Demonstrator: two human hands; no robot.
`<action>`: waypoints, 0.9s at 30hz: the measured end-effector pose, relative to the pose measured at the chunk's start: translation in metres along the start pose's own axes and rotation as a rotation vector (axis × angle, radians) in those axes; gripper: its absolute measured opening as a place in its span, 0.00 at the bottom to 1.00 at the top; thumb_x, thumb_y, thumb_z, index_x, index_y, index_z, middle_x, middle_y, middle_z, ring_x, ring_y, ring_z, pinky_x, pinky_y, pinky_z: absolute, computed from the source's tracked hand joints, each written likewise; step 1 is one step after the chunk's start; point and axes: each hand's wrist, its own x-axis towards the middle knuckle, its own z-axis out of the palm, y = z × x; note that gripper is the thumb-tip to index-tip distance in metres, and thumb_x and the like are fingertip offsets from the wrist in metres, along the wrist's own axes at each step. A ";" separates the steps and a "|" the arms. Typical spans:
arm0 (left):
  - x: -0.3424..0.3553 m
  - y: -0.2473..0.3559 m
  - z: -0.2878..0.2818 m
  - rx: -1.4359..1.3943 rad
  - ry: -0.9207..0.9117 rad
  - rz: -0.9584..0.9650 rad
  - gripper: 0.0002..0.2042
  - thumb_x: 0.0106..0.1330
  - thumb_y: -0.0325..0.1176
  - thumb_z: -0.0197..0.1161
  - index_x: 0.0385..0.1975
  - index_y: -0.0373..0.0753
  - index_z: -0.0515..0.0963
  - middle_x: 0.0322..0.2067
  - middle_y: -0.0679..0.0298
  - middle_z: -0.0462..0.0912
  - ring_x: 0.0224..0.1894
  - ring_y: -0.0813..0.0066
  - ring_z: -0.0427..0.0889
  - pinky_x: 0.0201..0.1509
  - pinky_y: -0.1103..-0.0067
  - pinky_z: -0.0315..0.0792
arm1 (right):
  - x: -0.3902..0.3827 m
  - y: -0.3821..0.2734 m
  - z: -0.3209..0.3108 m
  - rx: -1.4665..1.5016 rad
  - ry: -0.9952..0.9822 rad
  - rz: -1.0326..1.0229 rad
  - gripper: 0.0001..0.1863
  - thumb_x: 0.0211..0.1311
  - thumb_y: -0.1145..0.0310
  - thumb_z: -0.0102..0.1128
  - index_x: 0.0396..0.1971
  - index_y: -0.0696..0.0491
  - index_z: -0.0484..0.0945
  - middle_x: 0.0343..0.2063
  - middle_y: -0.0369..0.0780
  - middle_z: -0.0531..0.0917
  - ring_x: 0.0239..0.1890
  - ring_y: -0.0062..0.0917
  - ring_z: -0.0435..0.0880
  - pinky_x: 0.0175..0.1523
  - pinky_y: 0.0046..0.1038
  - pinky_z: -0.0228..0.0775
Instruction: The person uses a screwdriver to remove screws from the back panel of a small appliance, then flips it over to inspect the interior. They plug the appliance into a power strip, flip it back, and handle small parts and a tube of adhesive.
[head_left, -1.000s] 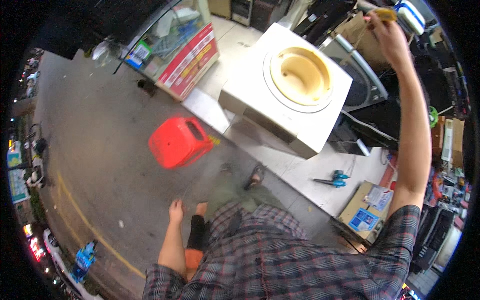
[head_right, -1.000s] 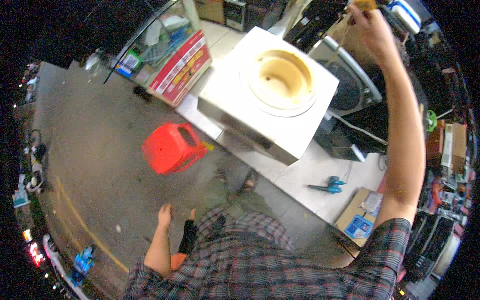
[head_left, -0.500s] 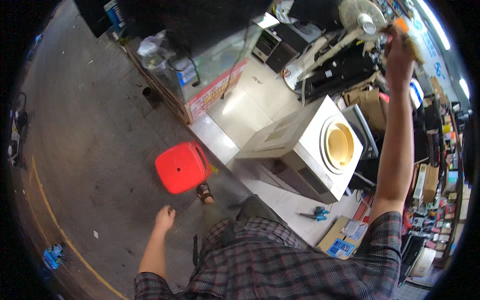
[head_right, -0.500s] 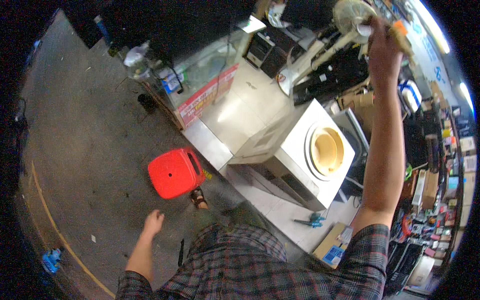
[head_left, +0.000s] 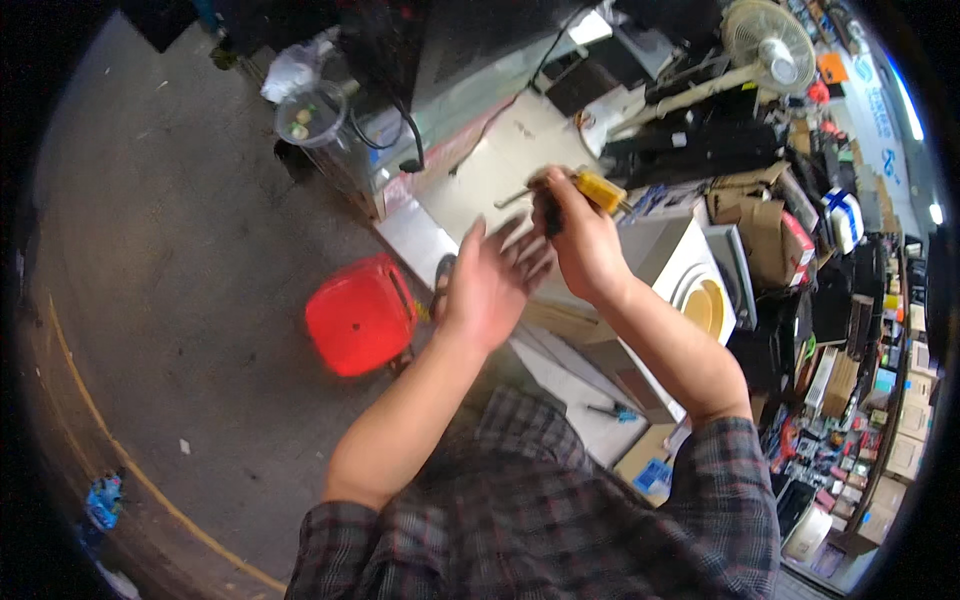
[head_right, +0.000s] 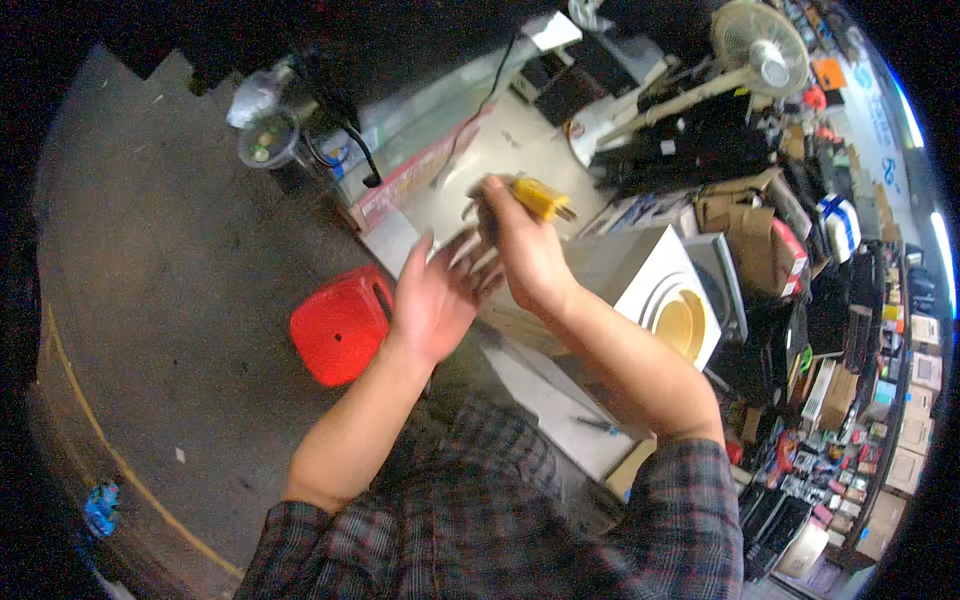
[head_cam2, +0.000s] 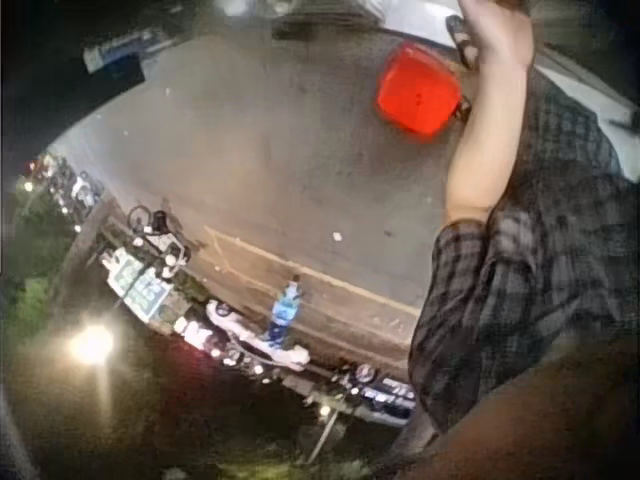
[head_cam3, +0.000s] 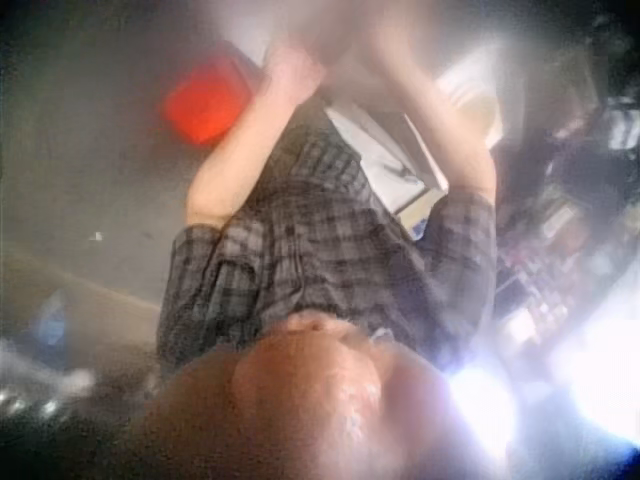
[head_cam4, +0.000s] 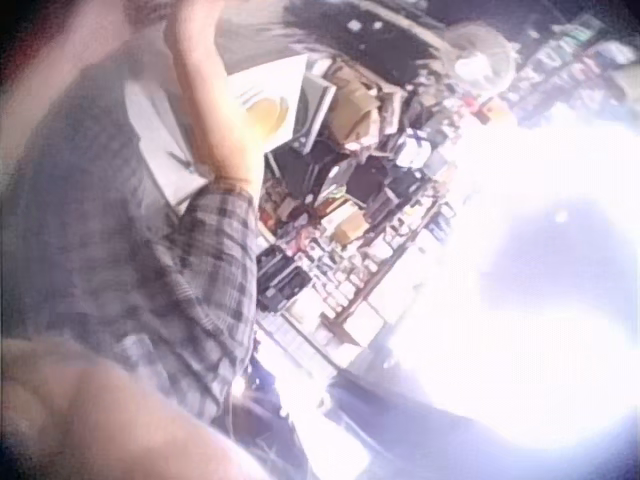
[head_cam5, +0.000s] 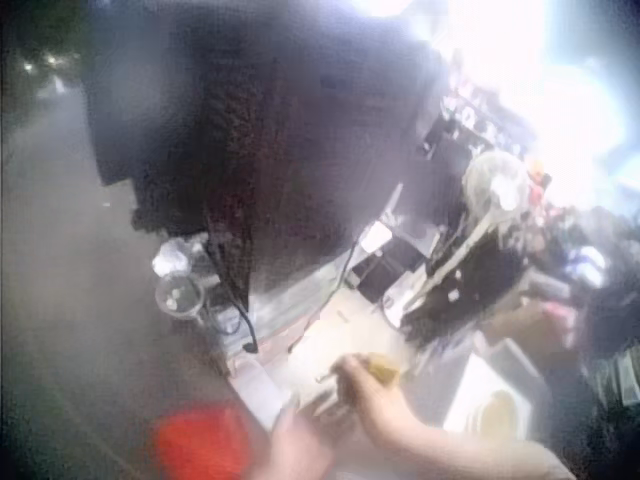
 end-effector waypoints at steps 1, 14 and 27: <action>0.016 0.001 0.013 -0.019 -0.003 0.015 0.27 0.78 0.53 0.46 0.62 0.36 0.71 0.59 0.55 0.76 0.63 0.61 0.75 0.70 0.65 0.66 | 0.010 0.001 -0.004 -0.305 -0.093 -0.100 0.12 0.76 0.58 0.56 0.43 0.51 0.77 0.28 0.30 0.75 0.32 0.19 0.73 0.37 0.22 0.65; 0.099 0.005 0.007 0.072 0.033 0.014 0.24 0.80 0.57 0.44 0.50 0.43 0.78 0.45 0.64 0.82 0.49 0.71 0.81 0.56 0.70 0.74 | 0.047 0.002 -0.043 -0.887 -0.200 -0.736 0.13 0.65 0.73 0.65 0.48 0.54 0.82 0.43 0.43 0.79 0.48 0.35 0.81 0.55 0.32 0.73; 0.074 0.007 -0.011 0.358 -0.034 0.062 0.15 0.80 0.43 0.53 0.51 0.40 0.79 0.33 0.71 0.74 0.30 0.84 0.69 0.30 0.85 0.60 | 0.058 0.021 -0.053 -0.019 -0.040 -0.213 0.12 0.76 0.64 0.58 0.49 0.57 0.80 0.42 0.34 0.84 0.44 0.20 0.81 0.54 0.27 0.72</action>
